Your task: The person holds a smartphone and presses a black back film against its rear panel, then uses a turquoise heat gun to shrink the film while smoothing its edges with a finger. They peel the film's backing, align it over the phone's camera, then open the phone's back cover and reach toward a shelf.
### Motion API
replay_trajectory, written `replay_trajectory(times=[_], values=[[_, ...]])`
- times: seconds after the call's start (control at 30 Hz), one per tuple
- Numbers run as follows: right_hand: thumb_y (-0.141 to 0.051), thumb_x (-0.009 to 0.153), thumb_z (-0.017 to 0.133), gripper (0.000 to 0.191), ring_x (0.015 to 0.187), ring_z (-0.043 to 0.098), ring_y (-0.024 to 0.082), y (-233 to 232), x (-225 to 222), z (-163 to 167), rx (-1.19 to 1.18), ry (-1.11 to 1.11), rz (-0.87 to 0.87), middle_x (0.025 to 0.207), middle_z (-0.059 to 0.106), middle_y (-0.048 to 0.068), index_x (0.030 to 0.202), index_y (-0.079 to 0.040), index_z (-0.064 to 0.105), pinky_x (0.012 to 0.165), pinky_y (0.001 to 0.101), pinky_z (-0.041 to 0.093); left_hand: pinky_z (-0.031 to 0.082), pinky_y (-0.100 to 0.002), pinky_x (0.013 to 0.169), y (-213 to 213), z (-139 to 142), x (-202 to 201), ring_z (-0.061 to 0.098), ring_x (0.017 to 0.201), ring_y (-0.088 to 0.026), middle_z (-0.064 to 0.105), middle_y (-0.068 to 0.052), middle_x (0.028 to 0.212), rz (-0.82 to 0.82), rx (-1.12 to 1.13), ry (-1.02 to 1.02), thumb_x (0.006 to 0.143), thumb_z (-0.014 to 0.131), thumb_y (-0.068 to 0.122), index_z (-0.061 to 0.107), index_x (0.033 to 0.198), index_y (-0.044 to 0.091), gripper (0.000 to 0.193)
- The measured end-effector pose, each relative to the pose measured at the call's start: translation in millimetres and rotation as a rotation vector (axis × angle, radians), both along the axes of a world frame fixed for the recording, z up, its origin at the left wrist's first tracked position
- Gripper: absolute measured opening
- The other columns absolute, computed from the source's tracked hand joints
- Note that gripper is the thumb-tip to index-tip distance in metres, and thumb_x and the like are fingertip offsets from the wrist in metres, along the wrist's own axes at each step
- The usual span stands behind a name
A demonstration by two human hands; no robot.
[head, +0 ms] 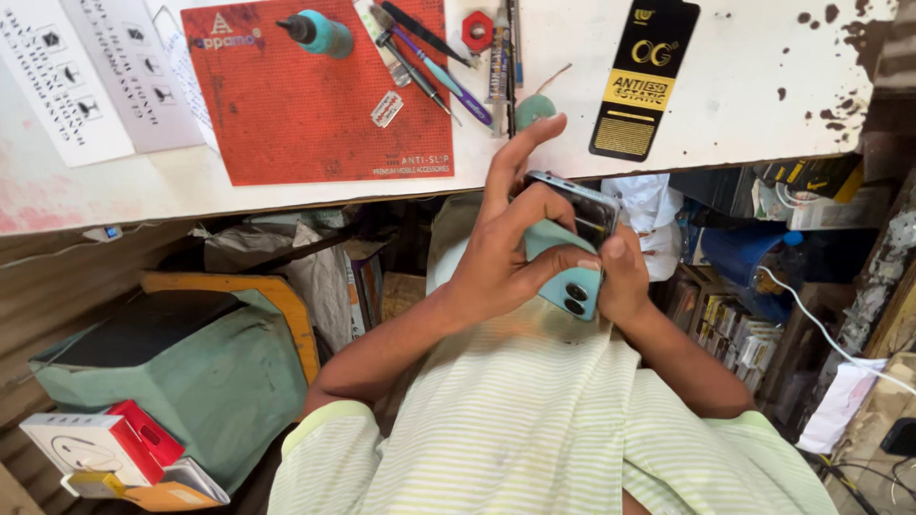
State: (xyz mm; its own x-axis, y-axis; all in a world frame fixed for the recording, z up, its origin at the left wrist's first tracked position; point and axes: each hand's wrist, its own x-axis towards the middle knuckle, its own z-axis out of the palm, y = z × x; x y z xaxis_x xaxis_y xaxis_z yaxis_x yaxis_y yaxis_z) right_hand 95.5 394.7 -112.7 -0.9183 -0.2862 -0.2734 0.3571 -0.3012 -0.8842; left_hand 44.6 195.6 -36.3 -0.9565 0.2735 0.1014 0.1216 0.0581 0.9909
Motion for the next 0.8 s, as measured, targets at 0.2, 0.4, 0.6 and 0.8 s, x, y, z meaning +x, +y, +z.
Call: replay_trajectory(times=[0.2, 0.4, 0.6, 0.8], values=[[-0.061, 0.104, 0.052, 0.071, 0.106, 0.064, 0.016, 4.6, 14.9, -23.4, -0.051, -0.187, -0.197, 0.122, 0.066, 0.009, 0.134, 0.004, 0.057, 0.092, 0.0290, 0.053, 0.039, -0.046, 0.118, 5.6, 4.8, 0.7, 0.030, 0.154, -0.037, 0.033, -0.015, 0.160, 0.058, -0.216, 0.135, 0.081, 0.092, 0.019, 0.064, 0.093, 0.011, 0.032], [-0.068, 0.105, 0.048, 0.081, 0.103, 0.066, 0.018, -2.2, 0.7, 1.0, 0.076, -0.113, -0.171, 0.120, 0.067, 0.015, 0.138, 0.005, 0.058, 0.089, 0.0311, 0.054, 0.049, -0.037, 0.097, 2.9, 15.7, 8.3, 0.055, 0.113, -0.023, 0.049, -0.008, 0.133, -0.016, -0.215, 0.094, 0.081, 0.090, 0.005, 0.064, 0.098, 0.009, 0.032], [-0.078, 0.093, 0.055, 0.105, 0.122, 0.063, 0.026, -15.4, -19.6, 32.9, -0.279, -0.162, -0.093, 0.150, 0.053, 0.024, 0.153, 0.007, 0.043, 0.106, 0.0396, 0.054, 0.052, -0.033, 0.092, -6.4, 24.6, 15.6, 0.059, 0.107, -0.027, 0.051, -0.009, 0.122, -0.106, -0.165, 0.148, 0.078, 0.083, -0.009, 0.064, 0.098, 0.006, 0.032], [-0.081, 0.090, 0.057, 0.110, 0.113, 0.064, 0.028, -18.0, -25.2, 39.7, -0.299, -0.162, -0.058, 0.151, 0.053, 0.025, 0.151, 0.009, 0.041, 0.097, 0.0434, 0.056, 0.050, -0.037, 0.092, -9.7, 31.9, 23.2, 0.058, 0.105, -0.026, 0.052, -0.008, 0.114, -0.106, -0.175, 0.206, 0.073, 0.083, -0.007, 0.066, 0.098, 0.007, 0.033]])
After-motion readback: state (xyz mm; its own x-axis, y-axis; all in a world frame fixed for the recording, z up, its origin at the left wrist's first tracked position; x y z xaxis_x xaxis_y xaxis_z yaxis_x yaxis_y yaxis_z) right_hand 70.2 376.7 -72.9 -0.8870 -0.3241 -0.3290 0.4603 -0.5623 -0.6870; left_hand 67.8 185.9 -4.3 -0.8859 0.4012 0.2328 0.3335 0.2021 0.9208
